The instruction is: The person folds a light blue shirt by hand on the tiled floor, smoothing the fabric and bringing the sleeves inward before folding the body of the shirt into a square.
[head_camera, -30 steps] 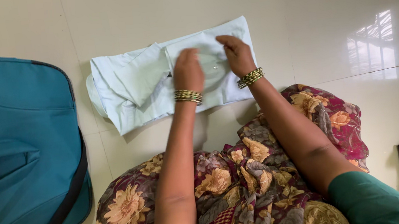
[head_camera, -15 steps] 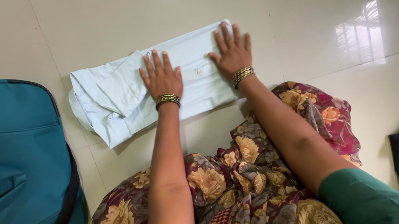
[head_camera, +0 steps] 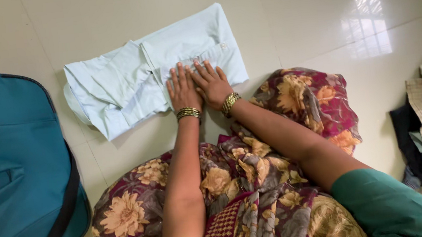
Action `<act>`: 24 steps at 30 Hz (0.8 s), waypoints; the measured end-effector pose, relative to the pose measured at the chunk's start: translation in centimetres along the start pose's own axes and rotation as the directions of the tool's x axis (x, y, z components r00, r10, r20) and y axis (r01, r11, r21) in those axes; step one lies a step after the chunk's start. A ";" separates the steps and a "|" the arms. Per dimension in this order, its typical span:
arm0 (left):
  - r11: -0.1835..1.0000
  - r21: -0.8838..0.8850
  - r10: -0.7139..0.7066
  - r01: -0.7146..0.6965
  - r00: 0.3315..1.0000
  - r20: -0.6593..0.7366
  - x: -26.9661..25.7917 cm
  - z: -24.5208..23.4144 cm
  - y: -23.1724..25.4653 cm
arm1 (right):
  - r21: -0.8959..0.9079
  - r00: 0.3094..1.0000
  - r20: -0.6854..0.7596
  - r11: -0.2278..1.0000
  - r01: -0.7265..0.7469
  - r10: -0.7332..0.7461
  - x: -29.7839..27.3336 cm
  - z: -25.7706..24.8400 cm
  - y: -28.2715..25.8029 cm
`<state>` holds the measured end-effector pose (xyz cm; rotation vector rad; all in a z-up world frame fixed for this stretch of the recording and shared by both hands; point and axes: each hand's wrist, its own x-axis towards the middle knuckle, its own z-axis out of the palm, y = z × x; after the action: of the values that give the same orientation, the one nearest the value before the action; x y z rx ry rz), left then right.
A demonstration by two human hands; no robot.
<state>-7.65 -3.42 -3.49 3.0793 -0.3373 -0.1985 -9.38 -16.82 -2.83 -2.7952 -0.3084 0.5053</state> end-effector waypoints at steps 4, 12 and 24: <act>0.994 -0.038 -0.090 0.107 0.951 0.297 -1.6 -3.8 -1.7 | -0.133 0.952 0.241 0.978 -0.163 0.191 -1.5 -5.0 0.0; 0.958 -0.049 -0.263 0.283 0.934 0.242 -3.4 -5.0 -3.6 | 0.007 0.738 0.233 0.758 -0.652 0.633 -2.9 -7.4 3.9; 0.996 -0.075 -0.013 0.044 0.926 0.377 -4.3 -5.1 -0.3 | -0.224 0.878 0.274 0.914 -0.338 0.392 -3.6 -1.4 2.7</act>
<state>-11.12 -2.11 2.04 2.9498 -0.2859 -0.7904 -11.72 -20.58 -1.25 -2.9423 0.1328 1.0663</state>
